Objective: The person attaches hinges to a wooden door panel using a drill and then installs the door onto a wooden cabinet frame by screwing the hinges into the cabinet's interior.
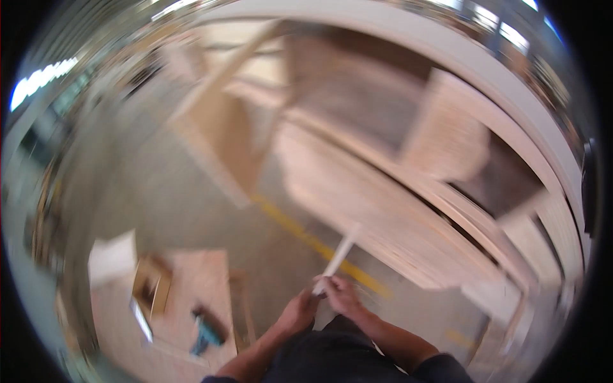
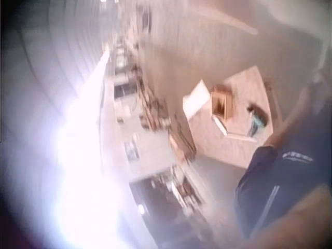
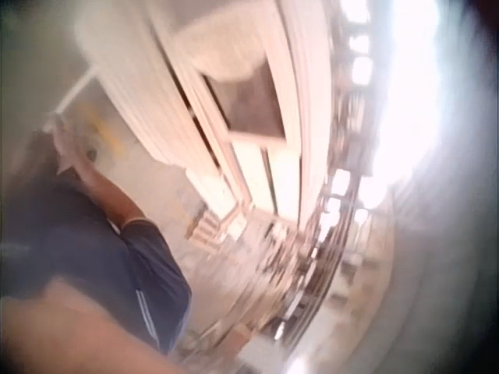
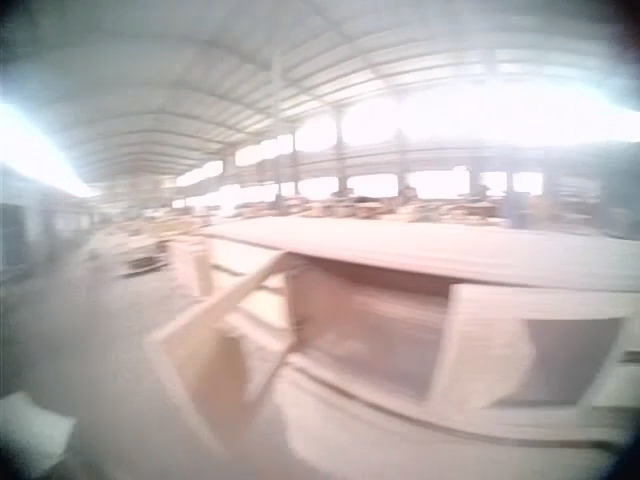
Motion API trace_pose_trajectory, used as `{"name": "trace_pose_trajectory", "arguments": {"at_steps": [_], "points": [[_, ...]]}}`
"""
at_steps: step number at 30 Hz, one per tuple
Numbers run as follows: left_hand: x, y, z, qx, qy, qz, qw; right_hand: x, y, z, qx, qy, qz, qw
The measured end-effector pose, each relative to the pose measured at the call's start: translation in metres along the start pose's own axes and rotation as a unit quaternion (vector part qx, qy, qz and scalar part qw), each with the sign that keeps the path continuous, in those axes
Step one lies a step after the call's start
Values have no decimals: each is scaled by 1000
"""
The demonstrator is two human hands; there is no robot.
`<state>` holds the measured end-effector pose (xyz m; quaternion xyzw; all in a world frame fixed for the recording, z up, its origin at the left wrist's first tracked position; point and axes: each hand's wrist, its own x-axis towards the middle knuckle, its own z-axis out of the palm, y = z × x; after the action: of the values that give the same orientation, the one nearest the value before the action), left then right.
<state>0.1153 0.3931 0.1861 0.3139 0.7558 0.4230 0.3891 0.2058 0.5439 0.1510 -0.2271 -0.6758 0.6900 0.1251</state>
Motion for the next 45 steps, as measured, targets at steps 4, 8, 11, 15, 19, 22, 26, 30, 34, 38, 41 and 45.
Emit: {"name": "trace_pose_trajectory", "arguments": {"at_steps": [4,8,11,15,19,22,26,30,34,38,41,45], "points": [[-59,-37,-50,45,199,-51,978,4,-33,25,62,-99,135,984],[-171,-163,-87,134,499,-106,850,2,-18,61,-37,-217,156,963],[-235,-209,-106,196,554,-243,772,4,-10,68,-109,-240,198,944],[-284,-244,-130,239,504,-363,746,16,-5,70,-172,-280,192,925],[-303,-251,-157,235,478,-451,716,29,-15,89,-232,-314,173,904],[-302,-259,-184,230,494,-467,697,37,-8,81,-297,-291,142,898],[-295,-289,-210,163,511,-486,690,39,9,53,-405,-302,30,862],[-295,-316,-240,162,533,-453,696,33,14,28,-425,-271,158,849],[-289,-338,-262,111,591,-433,672,30,48,-13,-445,-260,190,835],[-252,-329,-276,123,664,-259,690,22,66,-29,-403,-231,283,839],[-239,-310,-325,212,659,-221,687,14,69,-19,-402,-226,303,834],[-221,-308,-406,270,559,-301,723,4,69,-13,-383,-193,317,846]]}}
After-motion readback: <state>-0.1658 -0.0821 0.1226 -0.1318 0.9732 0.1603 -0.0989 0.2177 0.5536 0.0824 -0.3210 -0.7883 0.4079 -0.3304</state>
